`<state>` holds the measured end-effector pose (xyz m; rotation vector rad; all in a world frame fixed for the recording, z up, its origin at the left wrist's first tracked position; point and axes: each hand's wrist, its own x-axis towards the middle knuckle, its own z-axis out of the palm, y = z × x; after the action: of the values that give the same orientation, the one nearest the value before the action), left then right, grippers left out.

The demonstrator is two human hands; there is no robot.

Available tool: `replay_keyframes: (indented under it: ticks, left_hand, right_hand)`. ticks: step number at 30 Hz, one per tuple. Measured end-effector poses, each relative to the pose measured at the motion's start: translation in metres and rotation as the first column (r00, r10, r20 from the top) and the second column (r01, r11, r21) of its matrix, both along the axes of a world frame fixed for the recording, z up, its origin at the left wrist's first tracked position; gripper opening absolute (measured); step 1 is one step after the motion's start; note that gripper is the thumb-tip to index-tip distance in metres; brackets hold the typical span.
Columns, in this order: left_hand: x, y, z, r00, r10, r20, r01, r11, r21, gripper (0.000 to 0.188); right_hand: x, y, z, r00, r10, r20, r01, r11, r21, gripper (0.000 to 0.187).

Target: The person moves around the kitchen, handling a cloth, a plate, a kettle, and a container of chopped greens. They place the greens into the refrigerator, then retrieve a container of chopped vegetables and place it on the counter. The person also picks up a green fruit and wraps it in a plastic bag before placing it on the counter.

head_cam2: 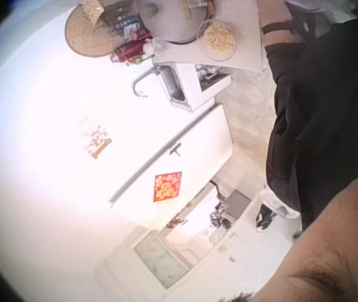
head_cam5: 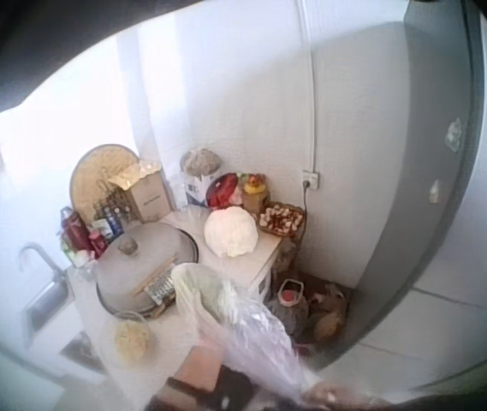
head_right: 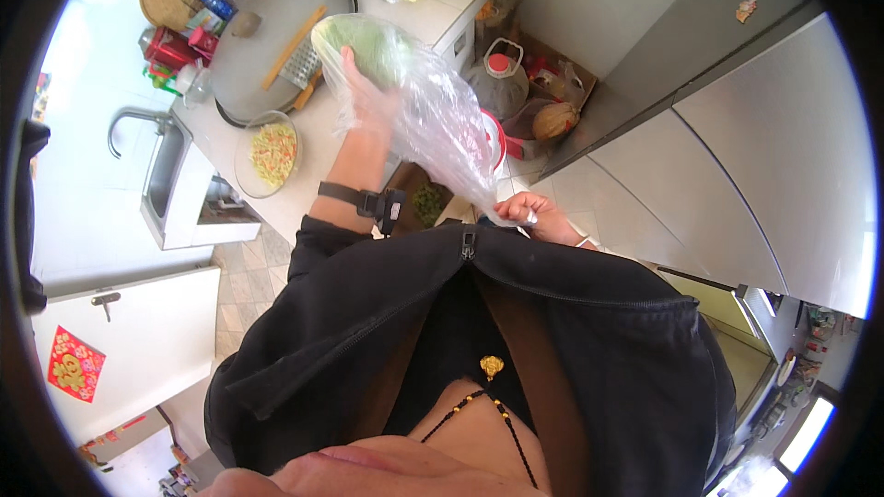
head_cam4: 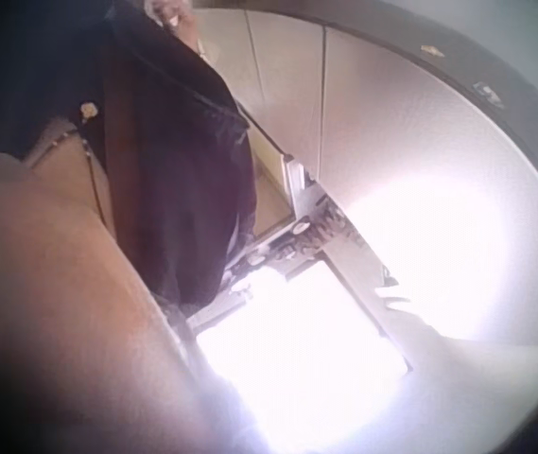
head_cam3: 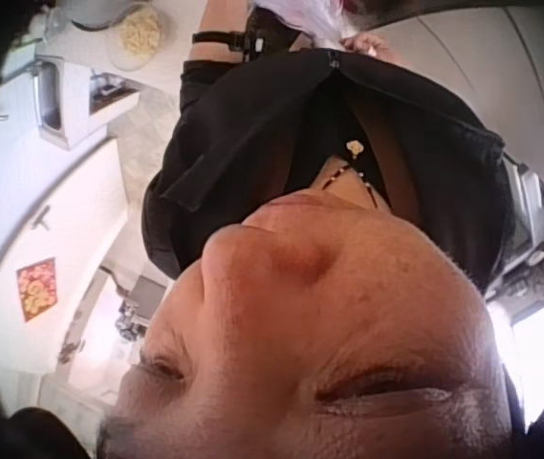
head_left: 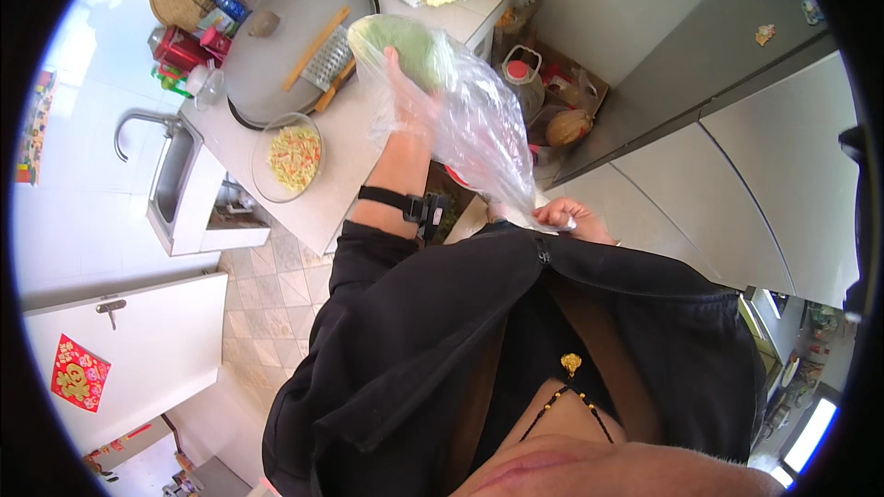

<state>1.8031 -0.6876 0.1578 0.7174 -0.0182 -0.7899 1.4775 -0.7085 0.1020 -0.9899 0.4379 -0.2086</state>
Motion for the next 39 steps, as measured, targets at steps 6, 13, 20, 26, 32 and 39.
replay_keyframes:
  ticks: [6, 13, 20, 26, 32, 39]
  left_hand:
    - [0.003, 0.026, 0.036, 0.976, -0.061, 0.208, 0.075, 0.995, -0.059, 0.062]
    - [-0.036, 0.072, 0.053, 0.638, -0.129, 0.759, 0.042, 0.99, 0.133, 0.064]
    - [-0.063, 0.09, 0.062, 0.295, -0.594, 0.748, -0.087, 0.763, 0.641, 0.075]
    - [-0.036, 0.097, 0.052, -0.052, -0.45, 0.892, -0.577, 0.742, 0.341, 0.07]
    - [0.013, 0.184, 0.048, 0.78, 0.454, 0.431, -0.615, 0.683, 0.394, 0.043]
    - [-0.082, 0.221, -0.045, 0.569, -0.722, 0.394, 0.406, 0.664, 0.628, 0.032]
  right_hand:
    - [-0.008, -0.037, -0.024, 0.809, 0.237, -0.538, -0.568, 0.549, -0.613, 0.026]
    - [0.081, -0.09, 0.091, 0.972, 0.046, 0.23, 0.113, 0.766, -0.633, 0.053]
    - [0.14, -0.029, 0.072, 0.927, 0.244, 0.287, -0.311, 0.925, 0.218, 0.069]
    - [0.148, -0.019, 0.041, 0.984, -0.075, 0.162, -0.034, 0.814, 0.579, 0.065]
    - [0.14, -0.058, 0.045, 0.937, -0.119, 0.328, -0.049, 0.886, 0.461, 0.07]
    - [0.135, -0.069, 0.059, 0.924, -0.225, 0.309, 0.03, 0.849, 0.528, 0.074]
